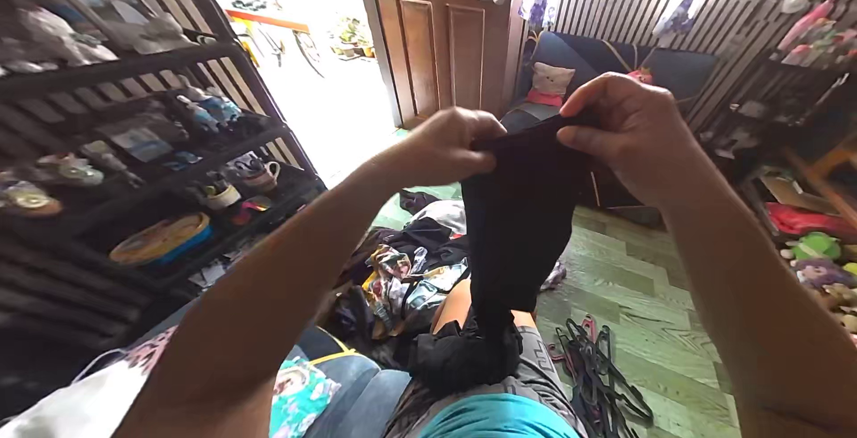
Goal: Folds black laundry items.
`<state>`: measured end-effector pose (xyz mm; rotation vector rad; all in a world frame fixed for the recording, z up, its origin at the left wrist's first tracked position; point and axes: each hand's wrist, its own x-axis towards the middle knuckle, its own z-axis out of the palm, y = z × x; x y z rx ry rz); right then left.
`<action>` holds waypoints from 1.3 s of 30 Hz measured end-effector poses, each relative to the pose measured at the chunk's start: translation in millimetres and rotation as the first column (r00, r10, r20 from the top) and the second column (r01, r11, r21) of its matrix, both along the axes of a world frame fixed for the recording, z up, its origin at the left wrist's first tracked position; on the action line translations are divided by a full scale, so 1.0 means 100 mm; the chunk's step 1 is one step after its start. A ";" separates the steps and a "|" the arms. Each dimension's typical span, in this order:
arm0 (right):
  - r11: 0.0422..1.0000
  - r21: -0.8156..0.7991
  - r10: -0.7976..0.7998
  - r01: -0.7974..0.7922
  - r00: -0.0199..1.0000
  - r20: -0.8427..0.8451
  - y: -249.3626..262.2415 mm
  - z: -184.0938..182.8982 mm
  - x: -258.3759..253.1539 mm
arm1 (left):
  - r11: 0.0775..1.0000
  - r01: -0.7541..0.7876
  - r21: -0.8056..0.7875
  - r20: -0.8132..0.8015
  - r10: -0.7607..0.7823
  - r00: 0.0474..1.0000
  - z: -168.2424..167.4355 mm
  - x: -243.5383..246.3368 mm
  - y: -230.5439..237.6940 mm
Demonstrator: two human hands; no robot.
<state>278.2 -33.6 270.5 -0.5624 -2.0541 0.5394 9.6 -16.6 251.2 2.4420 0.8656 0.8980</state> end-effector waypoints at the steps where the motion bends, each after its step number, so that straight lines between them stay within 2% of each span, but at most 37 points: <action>1: 1.000 -0.010 0.013 -0.013 1.000 0.003 0.03 0.02 0.06 | 1.000 0.021 -0.023 0.036 -0.020 0.999 0.11 -0.05 -0.01; 3: 0.996 -0.066 0.064 -0.060 0.996 0.061 0.12 0.00 0.15 | 0.990 0.069 -0.125 0.143 -0.051 0.988 0.27 -0.12 -0.03; 5: 0.996 -0.084 0.044 -0.035 0.994 0.099 0.24 -0.10 0.17 | 0.960 0.087 -0.266 0.186 -0.037 0.982 0.31 -0.14 -0.02; 7: 0.987 -0.125 -0.090 0.100 0.993 0.081 0.20 -0.06 0.08 | 0.916 0.142 -0.376 0.268 -0.039 0.963 0.28 -0.14 0.02; 8: 0.918 -0.274 -0.251 0.286 0.955 0.157 0.03 0.10 -0.08 | 0.884 0.187 -0.429 0.324 -0.043 0.945 0.24 -0.14 0.06; 9: 0.667 -0.562 -0.360 0.489 0.872 0.331 -0.12 0.42 -0.33 | 0.853 0.206 -0.480 0.360 -0.023 0.933 0.17 -0.13 0.12; 10: 0.893 -0.334 -0.287 0.303 0.953 0.098 0.16 -0.03 -0.16 | 0.845 0.176 -0.505 0.354 0.017 0.935 0.10 -0.13 0.17; 11: 0.955 -0.258 -0.163 0.147 0.986 -0.040 0.42 -0.28 -0.07 | 0.855 0.117 -0.505 0.330 0.066 0.942 0.04 -0.12 0.22; 12: 0.965 -0.252 -0.103 0.075 0.990 -0.101 0.55 -0.36 -0.04 | 0.876 0.057 -0.479 0.304 0.104 0.947 0.03 -0.11 0.26; 15: 0.967 -0.249 -0.096 0.059 0.986 -0.139 0.66 -0.36 -0.05 | 0.938 -0.023 -0.345 0.239 0.112 0.965 0.03 -0.13 0.31; 17: 0.977 -0.183 -0.130 0.111 0.987 -0.095 0.70 -0.41 -0.05 | 0.967 -0.103 -0.233 0.177 0.147 0.973 -0.05 -0.10 0.37; 19: 0.982 -0.109 -0.160 0.154 0.986 -0.048 0.71 -0.39 -0.07 | 0.981 -0.101 -0.164 0.179 0.131 0.975 -0.08 -0.09 0.43; 20: 0.977 -0.123 -0.178 0.174 0.984 -0.026 0.70 -0.41 -0.09 | 0.980 -0.081 -0.184 0.184 0.115 0.976 -0.12 -0.09 0.44; 22: 0.947 -0.260 -0.204 0.191 0.979 -0.024 0.69 -0.49 -0.11 | 0.951 -0.048 -0.306 0.199 0.114 0.973 -0.22 -0.07 0.41; 24: 0.925 -0.349 -0.206 0.152 0.971 -0.122 0.66 -0.44 -0.11 | 0.920 -0.027 -0.391 0.251 0.134 0.959 -0.17 -0.05 0.36; 26: 0.917 -0.388 -0.201 0.091 0.946 -0.254 0.63 -0.39 -0.11 | 0.913 -0.056 -0.404 0.267 0.176 0.947 -0.05 -0.05 0.31; 29: 0.906 -0.419 -0.213 0.061 0.921 -0.327 0.65 -0.44 -0.17 | 0.942 -0.189 -0.278 0.133 0.232 0.964 0.05 -0.08 0.36; 31: 0.925 -0.373 -0.175 0.065 0.947 -0.268 0.67 -0.48 -0.26 | 0.958 -0.249 -0.140 -0.003 0.251 0.968 0.04 -0.02 0.42; 32: 0.934 -0.353 -0.139 0.047 0.961 -0.239 0.66 -0.50 -0.31 | 0.963 -0.231 -0.136 -0.045 0.227 0.973 -0.01 0.05 0.43; 34: 0.947 -0.321 -0.082 0.003 0.969 -0.233 0.63 -0.54 -0.39 | 0.964 -0.156 -0.217 0.016 0.163 0.986 -0.18 0.23 0.43; 36: 0.956 -0.293 -0.103 0.026 0.963 -0.250 0.62 -0.55 -0.37 | 0.954 -0.054 -0.295 0.203 0.117 0.972 -0.31 0.37 0.44; 38: 0.956 -0.290 -0.134 0.048 0.949 -0.286 0.60 -0.59 -0.25 | 0.959 0.019 -0.283 0.311 0.074 0.947 -0.34 0.46 0.48; 39: 0.955 -0.294 -0.136 0.041 0.941 -0.309 0.56 -0.64 -0.18 | 0.970 0.018 -0.241 0.304 0.058 0.951 -0.31 0.49 0.49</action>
